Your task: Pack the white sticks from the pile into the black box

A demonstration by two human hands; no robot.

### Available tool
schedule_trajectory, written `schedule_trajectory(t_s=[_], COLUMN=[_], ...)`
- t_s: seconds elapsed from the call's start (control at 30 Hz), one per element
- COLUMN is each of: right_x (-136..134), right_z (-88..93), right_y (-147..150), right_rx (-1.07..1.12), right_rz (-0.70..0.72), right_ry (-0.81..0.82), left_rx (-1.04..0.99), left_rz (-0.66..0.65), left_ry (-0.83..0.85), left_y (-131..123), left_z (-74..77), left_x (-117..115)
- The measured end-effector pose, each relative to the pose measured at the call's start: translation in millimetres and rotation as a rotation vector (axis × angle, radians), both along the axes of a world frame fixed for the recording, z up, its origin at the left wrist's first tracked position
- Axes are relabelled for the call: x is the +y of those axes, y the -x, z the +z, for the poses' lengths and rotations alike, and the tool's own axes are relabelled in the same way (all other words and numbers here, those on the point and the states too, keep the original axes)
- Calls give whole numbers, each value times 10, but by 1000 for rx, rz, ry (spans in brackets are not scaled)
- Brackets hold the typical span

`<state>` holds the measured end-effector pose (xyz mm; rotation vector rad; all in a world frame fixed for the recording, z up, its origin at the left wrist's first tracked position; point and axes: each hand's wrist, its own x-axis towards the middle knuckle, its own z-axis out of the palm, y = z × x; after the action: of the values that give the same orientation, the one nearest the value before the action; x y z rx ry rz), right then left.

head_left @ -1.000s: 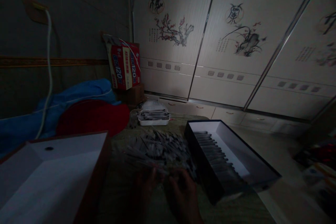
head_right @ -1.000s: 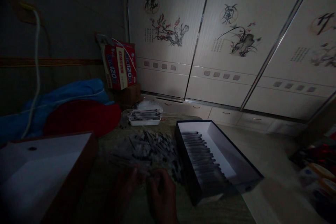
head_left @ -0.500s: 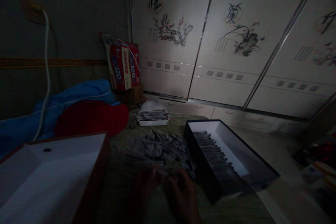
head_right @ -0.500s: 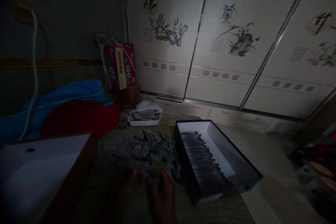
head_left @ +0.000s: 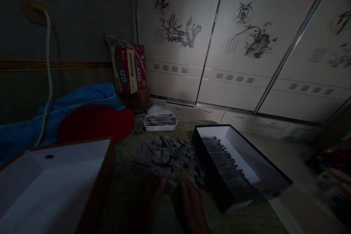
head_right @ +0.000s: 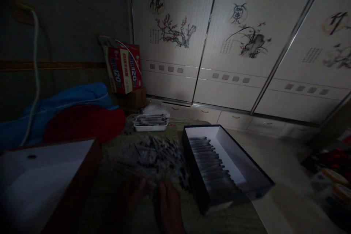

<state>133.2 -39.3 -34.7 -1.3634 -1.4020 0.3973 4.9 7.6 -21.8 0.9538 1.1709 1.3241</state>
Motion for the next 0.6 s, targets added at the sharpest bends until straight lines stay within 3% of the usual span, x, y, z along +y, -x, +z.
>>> schedule_trajectory(t_s=[0.13, 0.37, 0.6], right_x=[-7, 13, 7], right_z=[-1, -331, -188], right_y=[10, -27, -14], right_rx=[-15, -112, -113], right_rz=[79, -79, 9], right_ry=[59, -9, 13], left_rx=[11, 51, 74], left_rz=[28, 4, -2], left_ry=[-28, -31, -28], left_y=[-3, 8, 4], left_z=[31, 77, 237], left_x=[-11, -31, -83])
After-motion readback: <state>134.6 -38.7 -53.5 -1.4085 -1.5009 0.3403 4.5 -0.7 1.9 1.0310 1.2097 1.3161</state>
